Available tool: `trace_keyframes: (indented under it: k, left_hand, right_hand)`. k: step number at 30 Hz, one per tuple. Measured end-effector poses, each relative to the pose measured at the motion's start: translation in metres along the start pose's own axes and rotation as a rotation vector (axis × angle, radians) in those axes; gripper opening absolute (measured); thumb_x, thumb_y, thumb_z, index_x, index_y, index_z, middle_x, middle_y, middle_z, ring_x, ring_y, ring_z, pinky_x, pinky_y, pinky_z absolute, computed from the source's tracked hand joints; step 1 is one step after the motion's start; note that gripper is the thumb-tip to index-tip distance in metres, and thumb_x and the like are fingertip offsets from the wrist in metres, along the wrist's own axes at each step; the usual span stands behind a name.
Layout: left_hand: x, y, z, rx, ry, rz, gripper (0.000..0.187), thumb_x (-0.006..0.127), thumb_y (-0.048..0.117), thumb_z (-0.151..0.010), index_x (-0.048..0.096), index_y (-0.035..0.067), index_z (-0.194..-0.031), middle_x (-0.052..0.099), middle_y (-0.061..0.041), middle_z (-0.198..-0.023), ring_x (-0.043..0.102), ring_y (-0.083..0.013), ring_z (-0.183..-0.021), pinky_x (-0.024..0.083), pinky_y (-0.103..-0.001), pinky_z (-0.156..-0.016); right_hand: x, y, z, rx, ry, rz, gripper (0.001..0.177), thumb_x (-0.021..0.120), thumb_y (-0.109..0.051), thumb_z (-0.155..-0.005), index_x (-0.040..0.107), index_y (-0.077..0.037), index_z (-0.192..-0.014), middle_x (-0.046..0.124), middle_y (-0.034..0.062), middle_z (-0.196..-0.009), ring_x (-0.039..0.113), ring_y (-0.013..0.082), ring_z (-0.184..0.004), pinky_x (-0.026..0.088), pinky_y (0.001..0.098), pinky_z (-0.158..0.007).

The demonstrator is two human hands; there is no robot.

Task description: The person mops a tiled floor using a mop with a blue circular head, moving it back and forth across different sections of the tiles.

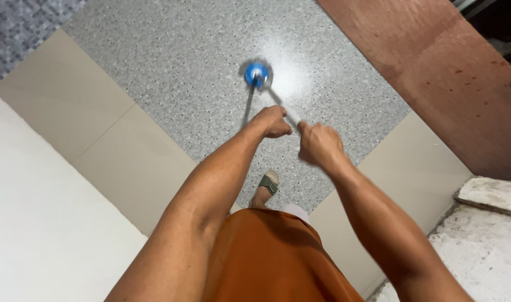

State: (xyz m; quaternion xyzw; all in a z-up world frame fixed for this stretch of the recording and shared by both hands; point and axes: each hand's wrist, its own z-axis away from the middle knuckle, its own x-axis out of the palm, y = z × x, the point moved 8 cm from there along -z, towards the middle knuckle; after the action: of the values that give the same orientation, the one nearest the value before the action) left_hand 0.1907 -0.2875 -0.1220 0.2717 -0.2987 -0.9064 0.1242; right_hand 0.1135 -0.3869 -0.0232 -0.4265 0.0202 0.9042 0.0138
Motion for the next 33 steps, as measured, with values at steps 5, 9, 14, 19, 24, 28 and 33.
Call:
trace_keyframes:
  k: [5, 9, 14, 19, 24, 28, 33]
  left_hand:
    - [-0.014, -0.010, 0.025, 0.074, 0.090, 0.025, 0.067, 0.080, 0.022, -0.075, 0.060, 0.005, -0.136, 0.066, -0.019, -0.131, 0.064, -0.0309, -0.123, 0.049, -0.042, -0.109]
    - [-0.025, -0.036, 0.030, -0.004, 0.022, 0.062, 0.059, 0.077, 0.021, -0.078, 0.065, 0.008, -0.134, 0.069, -0.017, -0.131, 0.067, -0.0299, -0.120, 0.052, -0.043, -0.107]
    - [-0.062, -0.062, 0.032, 0.012, 0.081, 0.054, 0.058, 0.079, 0.029, -0.080, 0.066, 0.005, -0.131, 0.073, -0.016, -0.122, 0.072, -0.0267, -0.111, 0.055, -0.041, -0.100]
    - [-0.079, -0.074, 0.033, 0.024, 0.091, 0.023, 0.057, 0.079, 0.028, -0.073, 0.070, 0.004, -0.124, 0.076, -0.020, -0.115, 0.073, -0.0294, -0.108, 0.057, -0.039, -0.097]
    - [-0.095, -0.086, 0.032, 0.076, 0.132, 0.002, 0.067, 0.080, 0.029, -0.073, 0.064, 0.001, -0.132, 0.071, -0.023, -0.123, 0.068, -0.0316, -0.117, 0.052, -0.037, -0.104]
    - [-0.122, -0.094, 0.039, 0.095, 0.138, -0.028, 0.073, 0.082, 0.030, -0.076, 0.059, 0.002, -0.139, 0.062, -0.021, -0.137, 0.059, -0.0317, -0.128, 0.046, -0.039, -0.110]
    - [-0.152, -0.099, 0.046, 0.043, 0.118, 0.009, 0.076, 0.081, 0.031, -0.079, 0.053, 0.003, -0.144, 0.062, -0.017, -0.140, 0.058, -0.0318, -0.131, 0.042, -0.042, -0.113]
  right_hand:
    - [0.014, -0.028, -0.071, -0.114, 0.231, 0.014, 0.043, 0.063, -0.027, -0.092, 0.059, -0.008, -0.130, 0.069, 0.0190, -0.089, 0.070, 0.0360, -0.081, 0.057, 0.0469, -0.068]
    - [0.027, -0.063, -0.064, -0.125, 0.269, -0.109, 0.046, 0.064, -0.021, -0.085, 0.058, -0.008, -0.129, 0.070, 0.0208, -0.088, 0.071, 0.0377, -0.082, 0.059, 0.0493, -0.069]
    - [0.002, -0.089, 0.010, -0.116, 0.012, 0.031, 0.053, 0.043, -0.001, -0.091, 0.045, 0.006, -0.144, 0.069, 0.0224, -0.079, 0.073, 0.0283, -0.055, 0.062, 0.0412, -0.043]
    - [-0.036, -0.106, 0.001, -0.058, -0.035, 0.037, 0.040, 0.036, -0.010, -0.105, 0.047, 0.003, -0.141, 0.074, 0.0161, -0.078, 0.074, 0.0284, -0.059, 0.062, 0.0438, -0.049]
    - [-0.033, -0.125, -0.081, -0.064, 0.166, 0.043, 0.036, 0.060, -0.017, -0.091, 0.056, -0.004, -0.123, 0.071, 0.0197, -0.090, 0.073, 0.0358, -0.080, 0.061, 0.0464, -0.067]
    - [-0.017, -0.126, -0.091, -0.005, 0.221, 0.022, 0.036, 0.058, -0.019, -0.095, 0.055, -0.007, -0.129, 0.071, 0.0182, -0.088, 0.070, 0.0328, -0.077, 0.056, 0.0430, -0.063]
    - [-0.056, -0.107, -0.055, 0.166, 0.045, 0.031, 0.039, 0.035, -0.018, -0.109, 0.046, -0.006, -0.144, 0.068, 0.0121, -0.084, 0.062, 0.0161, -0.055, 0.049, 0.0298, -0.037]
